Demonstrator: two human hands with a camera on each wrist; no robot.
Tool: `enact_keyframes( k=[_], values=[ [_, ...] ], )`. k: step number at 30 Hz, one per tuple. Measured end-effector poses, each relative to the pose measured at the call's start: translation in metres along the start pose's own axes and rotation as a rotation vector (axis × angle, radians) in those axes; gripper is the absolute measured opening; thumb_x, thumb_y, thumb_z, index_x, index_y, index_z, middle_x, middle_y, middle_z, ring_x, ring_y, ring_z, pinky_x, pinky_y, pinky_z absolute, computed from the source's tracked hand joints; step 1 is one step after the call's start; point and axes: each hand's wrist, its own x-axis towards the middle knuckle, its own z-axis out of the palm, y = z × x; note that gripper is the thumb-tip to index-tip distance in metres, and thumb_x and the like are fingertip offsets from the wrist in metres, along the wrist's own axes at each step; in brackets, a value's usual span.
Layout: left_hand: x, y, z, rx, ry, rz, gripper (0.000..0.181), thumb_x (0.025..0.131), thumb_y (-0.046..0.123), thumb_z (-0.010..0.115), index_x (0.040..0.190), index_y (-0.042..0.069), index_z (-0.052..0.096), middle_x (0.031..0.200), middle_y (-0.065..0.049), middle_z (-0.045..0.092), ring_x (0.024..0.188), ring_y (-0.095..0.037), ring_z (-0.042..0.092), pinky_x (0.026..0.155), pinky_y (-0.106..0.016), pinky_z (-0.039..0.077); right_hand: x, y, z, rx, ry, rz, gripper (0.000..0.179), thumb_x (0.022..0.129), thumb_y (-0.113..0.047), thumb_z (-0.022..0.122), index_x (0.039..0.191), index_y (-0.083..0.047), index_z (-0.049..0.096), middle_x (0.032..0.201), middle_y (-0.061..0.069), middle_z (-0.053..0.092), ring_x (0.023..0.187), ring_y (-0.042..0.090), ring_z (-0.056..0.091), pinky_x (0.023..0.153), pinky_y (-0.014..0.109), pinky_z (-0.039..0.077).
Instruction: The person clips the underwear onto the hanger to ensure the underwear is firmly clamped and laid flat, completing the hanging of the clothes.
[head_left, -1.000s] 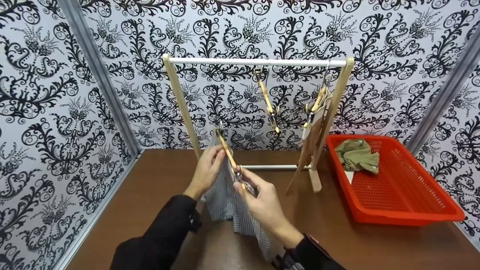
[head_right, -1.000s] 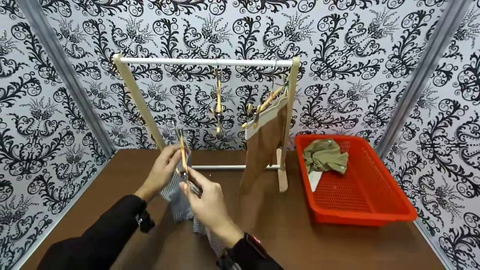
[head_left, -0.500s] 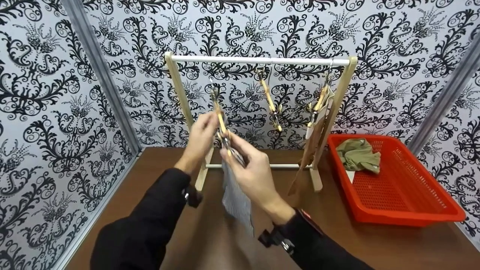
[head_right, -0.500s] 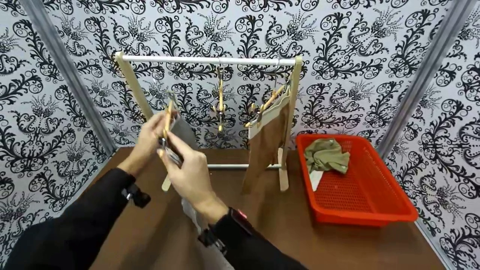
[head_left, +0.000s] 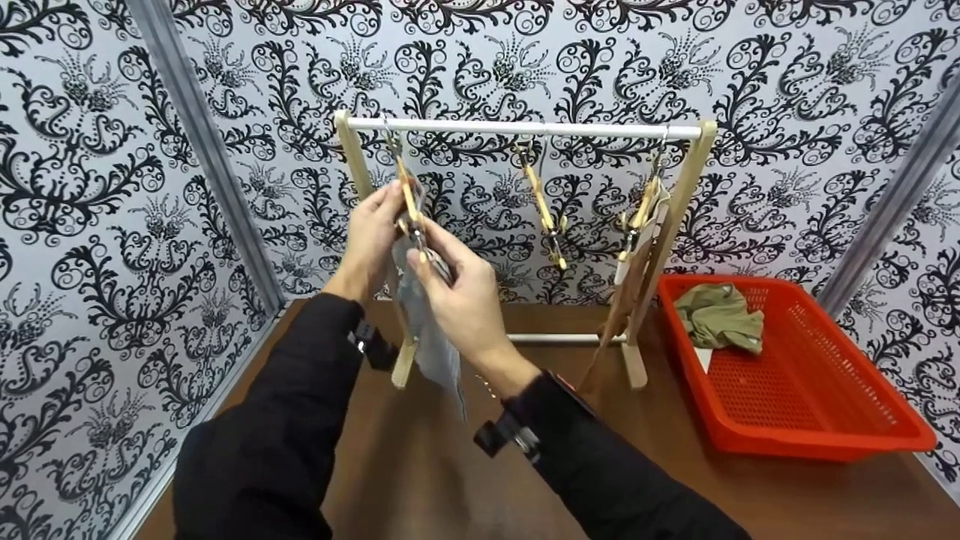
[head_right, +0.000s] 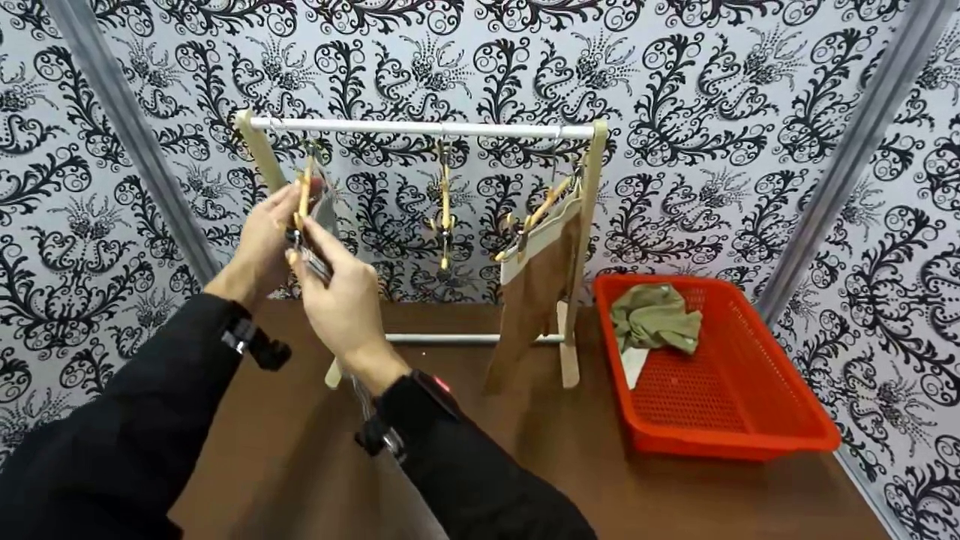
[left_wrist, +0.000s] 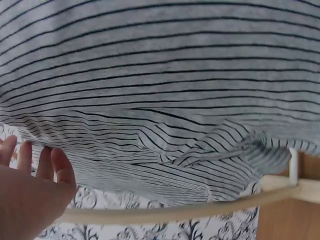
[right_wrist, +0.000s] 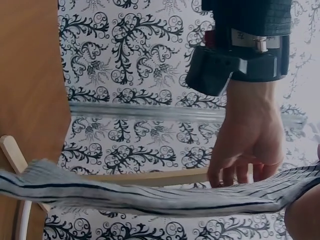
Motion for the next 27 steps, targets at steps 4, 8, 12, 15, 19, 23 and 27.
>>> enact_keyframes(
  k=[4, 8, 12, 15, 19, 23, 27],
  values=[
    [0.006, 0.007, -0.007, 0.017, 0.000, -0.036, 0.032, 0.109, 0.029, 0.045, 0.120, 0.009, 0.068, 0.106, -0.004, 0.065, 0.098, -0.016, 0.057, 0.096, -0.033, 0.043, 0.011, 0.003, 0.011, 0.034, -0.021, 0.060, 0.051, 0.102, -0.002, 0.056, 0.150, 0.002, 0.041, 0.146, 0.018, 0.053, 0.122, 0.025, 0.062, 0.098, 0.028, 0.051],
    [0.010, 0.010, -0.013, 0.054, 0.010, -0.076, 0.031, 0.109, 0.033, 0.046, 0.114, 0.014, 0.070, 0.095, -0.002, 0.058, 0.088, -0.014, 0.052, 0.085, -0.028, 0.044, 0.015, 0.006, 0.020, 0.054, -0.049, 0.109, 0.052, 0.104, -0.002, 0.050, 0.154, -0.002, 0.036, 0.153, 0.015, 0.046, 0.105, 0.018, 0.066, 0.093, 0.028, 0.053],
    [0.014, 0.010, -0.015, 0.067, 0.021, -0.114, 0.033, 0.108, 0.036, 0.047, 0.120, 0.015, 0.069, 0.091, 0.000, 0.052, 0.081, -0.012, 0.047, 0.076, -0.025, 0.042, 0.017, 0.007, 0.024, 0.054, -0.085, 0.154, 0.053, 0.106, -0.003, 0.047, 0.157, -0.005, 0.031, 0.159, 0.009, 0.039, 0.060, 0.011, 0.047, 0.070, 0.026, 0.053],
    [0.016, 0.009, -0.016, 0.058, 0.033, -0.136, 0.035, 0.108, 0.036, 0.046, 0.123, 0.014, 0.068, 0.091, 0.000, 0.053, 0.081, -0.012, 0.048, 0.076, -0.025, 0.042, 0.020, 0.008, 0.025, 0.079, -0.089, 0.164, 0.053, 0.106, -0.002, 0.045, 0.157, -0.003, 0.029, 0.162, 0.010, 0.033, 0.074, 0.006, 0.057, 0.082, 0.021, 0.053],
    [0.018, 0.007, -0.016, 0.058, 0.047, -0.174, 0.039, 0.109, 0.037, 0.044, 0.132, 0.012, 0.063, 0.098, -0.001, 0.056, 0.085, -0.012, 0.050, 0.079, -0.026, 0.043, 0.025, 0.009, 0.027, 0.129, -0.088, 0.174, 0.053, 0.106, 0.000, 0.044, 0.156, -0.001, 0.028, 0.163, 0.013, 0.028, 0.135, 0.010, 0.047, 0.107, 0.022, 0.040],
    [0.016, 0.006, -0.018, 0.016, 0.066, -0.212, 0.044, 0.108, 0.039, 0.043, 0.143, 0.017, 0.056, 0.116, 0.000, 0.058, 0.091, -0.012, 0.051, 0.084, -0.026, 0.043, 0.026, 0.010, 0.029, 0.182, -0.109, 0.212, 0.053, 0.106, 0.000, 0.043, 0.157, -0.002, 0.027, 0.165, 0.010, 0.024, 0.145, 0.016, 0.037, 0.110, 0.021, 0.035],
    [0.017, 0.005, -0.019, -0.007, 0.080, -0.201, 0.045, 0.107, 0.041, 0.043, 0.144, 0.019, 0.055, 0.122, -0.001, 0.058, 0.091, -0.012, 0.051, 0.083, -0.025, 0.043, 0.029, 0.010, 0.031, 0.189, -0.118, 0.220, 0.054, 0.106, 0.000, 0.043, 0.157, -0.001, 0.026, 0.165, 0.010, 0.023, 0.147, 0.016, 0.033, 0.111, 0.020, 0.033]
  ],
)
